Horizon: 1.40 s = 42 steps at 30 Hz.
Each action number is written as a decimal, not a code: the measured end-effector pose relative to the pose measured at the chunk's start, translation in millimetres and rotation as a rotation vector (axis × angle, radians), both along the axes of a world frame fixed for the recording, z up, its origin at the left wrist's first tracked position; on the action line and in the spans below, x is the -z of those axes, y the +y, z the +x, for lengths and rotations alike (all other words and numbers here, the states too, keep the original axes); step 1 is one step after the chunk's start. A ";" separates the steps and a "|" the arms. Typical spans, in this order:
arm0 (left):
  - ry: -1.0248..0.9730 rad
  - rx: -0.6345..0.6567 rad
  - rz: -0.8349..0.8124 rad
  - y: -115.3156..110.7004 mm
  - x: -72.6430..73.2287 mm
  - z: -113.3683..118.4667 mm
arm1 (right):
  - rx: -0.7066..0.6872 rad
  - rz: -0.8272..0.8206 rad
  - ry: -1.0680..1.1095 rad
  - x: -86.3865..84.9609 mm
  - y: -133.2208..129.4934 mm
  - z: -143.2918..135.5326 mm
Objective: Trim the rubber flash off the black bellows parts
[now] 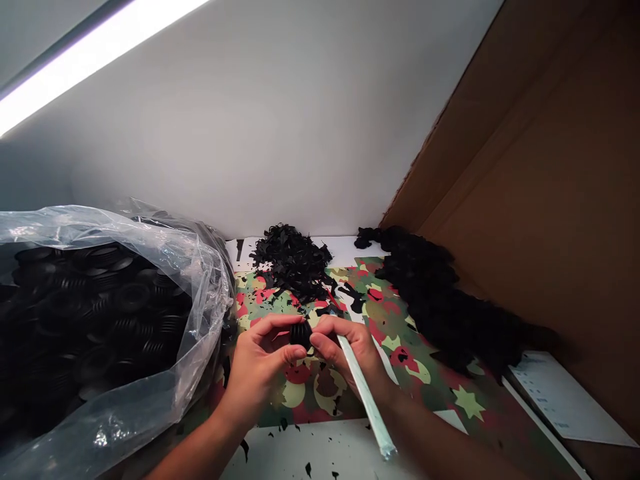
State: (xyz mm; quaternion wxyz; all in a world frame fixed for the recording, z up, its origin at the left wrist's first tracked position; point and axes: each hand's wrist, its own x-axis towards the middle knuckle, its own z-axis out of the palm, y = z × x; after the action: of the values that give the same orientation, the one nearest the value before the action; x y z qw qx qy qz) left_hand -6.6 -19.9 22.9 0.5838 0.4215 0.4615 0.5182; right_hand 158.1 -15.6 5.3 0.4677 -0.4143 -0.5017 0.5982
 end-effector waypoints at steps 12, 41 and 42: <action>0.109 -0.093 0.078 0.7 11.1 -5.4 | 0.017 0.376 -0.228 5.8 4.8 2.1; -0.081 -0.027 0.033 -2.3 2.8 2.3 | -0.094 0.029 0.043 -8.1 -2.5 0.0; -0.092 -0.028 0.026 -2.4 2.8 2.2 | -0.088 0.026 0.044 -7.6 -2.7 0.3</action>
State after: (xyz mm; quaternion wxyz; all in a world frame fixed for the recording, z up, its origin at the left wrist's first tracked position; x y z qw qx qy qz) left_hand -4.4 -22.2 20.2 0.5917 0.3983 0.4332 0.5509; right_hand 158.4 -18.3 12.9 0.4571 -0.3725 -0.5167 0.6207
